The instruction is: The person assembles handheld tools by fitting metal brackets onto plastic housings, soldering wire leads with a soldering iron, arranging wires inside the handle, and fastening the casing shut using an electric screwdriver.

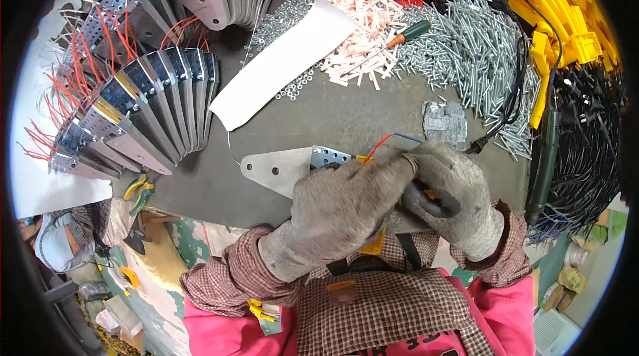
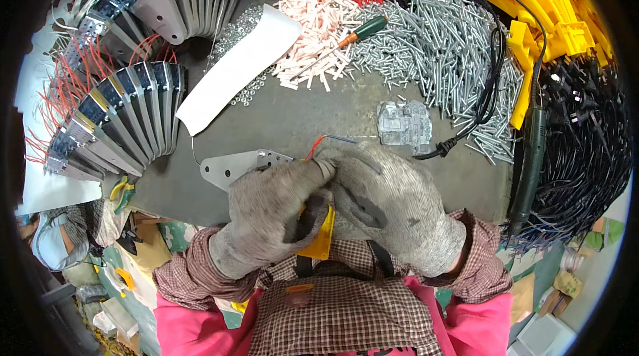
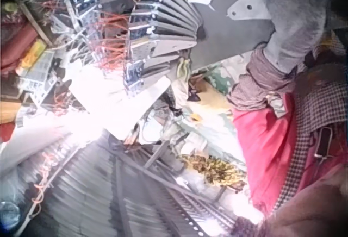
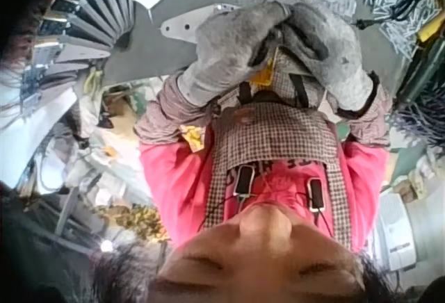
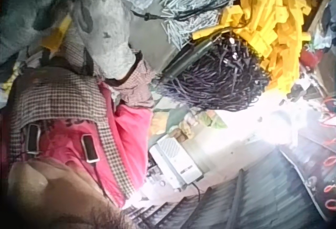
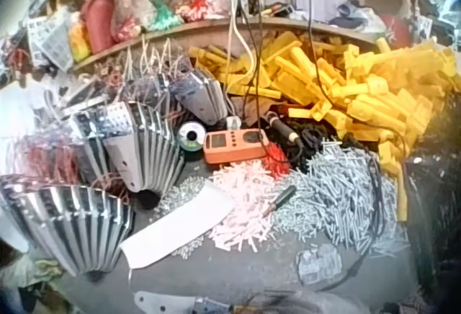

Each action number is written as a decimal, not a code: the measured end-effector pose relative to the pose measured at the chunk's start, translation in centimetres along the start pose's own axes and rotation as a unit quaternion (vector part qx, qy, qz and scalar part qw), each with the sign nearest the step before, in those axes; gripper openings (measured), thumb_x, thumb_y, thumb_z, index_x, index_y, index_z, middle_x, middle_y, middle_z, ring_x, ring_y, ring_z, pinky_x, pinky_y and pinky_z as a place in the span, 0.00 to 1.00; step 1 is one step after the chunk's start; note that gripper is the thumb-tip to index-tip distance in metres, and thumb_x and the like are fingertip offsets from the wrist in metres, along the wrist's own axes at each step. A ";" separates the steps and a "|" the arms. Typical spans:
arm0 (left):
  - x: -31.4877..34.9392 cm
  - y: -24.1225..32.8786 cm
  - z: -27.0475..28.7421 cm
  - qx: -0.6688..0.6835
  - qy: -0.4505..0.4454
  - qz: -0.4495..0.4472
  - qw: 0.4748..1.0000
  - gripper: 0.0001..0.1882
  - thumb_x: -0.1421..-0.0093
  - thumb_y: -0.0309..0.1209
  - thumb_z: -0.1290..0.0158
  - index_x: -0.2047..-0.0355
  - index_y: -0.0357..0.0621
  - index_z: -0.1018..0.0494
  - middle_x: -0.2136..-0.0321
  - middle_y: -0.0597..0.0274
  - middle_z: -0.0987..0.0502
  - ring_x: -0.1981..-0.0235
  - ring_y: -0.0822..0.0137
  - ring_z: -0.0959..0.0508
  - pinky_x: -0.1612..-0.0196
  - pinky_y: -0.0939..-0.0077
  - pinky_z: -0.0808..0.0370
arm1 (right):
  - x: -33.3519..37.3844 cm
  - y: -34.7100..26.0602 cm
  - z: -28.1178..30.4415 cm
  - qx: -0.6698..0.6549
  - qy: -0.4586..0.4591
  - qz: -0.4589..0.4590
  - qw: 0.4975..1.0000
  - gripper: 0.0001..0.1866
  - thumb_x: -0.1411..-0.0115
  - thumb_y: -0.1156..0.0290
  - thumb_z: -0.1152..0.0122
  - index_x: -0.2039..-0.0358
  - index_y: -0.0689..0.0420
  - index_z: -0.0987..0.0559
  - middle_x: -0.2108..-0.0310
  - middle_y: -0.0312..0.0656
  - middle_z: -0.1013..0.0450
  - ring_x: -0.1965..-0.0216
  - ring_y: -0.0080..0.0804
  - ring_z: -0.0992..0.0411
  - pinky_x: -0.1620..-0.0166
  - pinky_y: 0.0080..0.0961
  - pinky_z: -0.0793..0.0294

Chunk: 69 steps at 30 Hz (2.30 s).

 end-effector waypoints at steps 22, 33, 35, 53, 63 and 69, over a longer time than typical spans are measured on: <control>0.6 -3.6 -0.9 0.170 -0.043 0.131 0.976 0.17 0.42 0.19 0.46 0.52 0.39 0.30 0.56 0.52 0.23 0.59 0.60 0.19 0.56 0.70 0.22 | -0.3 2.2 -1.1 -0.047 -0.102 0.030 0.993 0.16 0.37 0.73 0.43 0.48 0.59 0.26 0.60 0.48 0.25 0.63 0.40 0.23 0.59 0.29 0.23; 4.3 -8.2 7.5 -0.409 -0.112 0.120 0.898 0.21 0.50 0.27 0.48 0.53 0.44 0.26 0.49 0.51 0.28 0.43 0.53 0.31 0.48 0.58 0.29 | -1.1 4.3 -0.2 -0.137 -0.017 -0.031 0.990 0.07 0.42 0.76 0.35 0.63 0.62 0.21 0.69 0.41 0.24 0.69 0.27 0.26 0.65 0.24 0.28; 6.8 -9.7 6.1 -0.470 -0.205 -0.002 0.859 0.18 0.46 0.28 0.51 0.54 0.41 0.26 0.51 0.51 0.28 0.45 0.54 0.29 0.48 0.59 0.29 | -1.8 3.2 -0.2 -0.169 0.002 0.010 0.986 0.06 0.42 0.76 0.35 0.63 0.62 0.21 0.71 0.40 0.24 0.71 0.25 0.28 0.67 0.22 0.29; -3.5 -0.1 7.2 0.087 -0.054 -0.101 0.990 0.22 0.50 0.26 0.39 0.54 0.45 0.30 0.61 0.55 0.23 0.58 0.57 0.21 0.52 0.66 0.24 | -20.9 9.2 13.9 0.344 0.150 0.110 0.920 0.20 0.41 0.73 0.41 0.47 0.49 0.27 0.54 0.49 0.28 0.53 0.49 0.26 0.51 0.38 0.26; -2.4 -7.0 3.3 0.220 0.065 -0.007 0.973 0.10 0.39 0.19 0.53 0.58 0.34 0.26 0.64 0.57 0.23 0.64 0.68 0.22 0.56 0.74 0.25 | -7.9 7.6 15.3 -0.307 0.340 -0.076 0.886 0.19 0.31 0.53 0.56 0.60 0.56 0.26 0.86 0.23 0.41 0.87 0.13 0.47 0.81 0.14 0.45; -2.3 -7.8 1.8 0.356 0.060 0.128 0.924 0.12 0.39 0.19 0.55 0.58 0.34 0.25 0.62 0.54 0.21 0.61 0.66 0.21 0.56 0.74 0.25 | -10.4 11.5 9.0 -0.402 0.183 -0.140 0.886 0.17 0.31 0.55 0.56 0.61 0.55 0.26 0.88 0.24 0.45 0.88 0.15 0.49 0.82 0.16 0.51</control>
Point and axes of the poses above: each hand's wrist, its own x-axis away from the middle knuckle, its own z-axis out of the back of the hand, y = z × x, the point moved 10 cm from there along -x, towards the middle knuckle
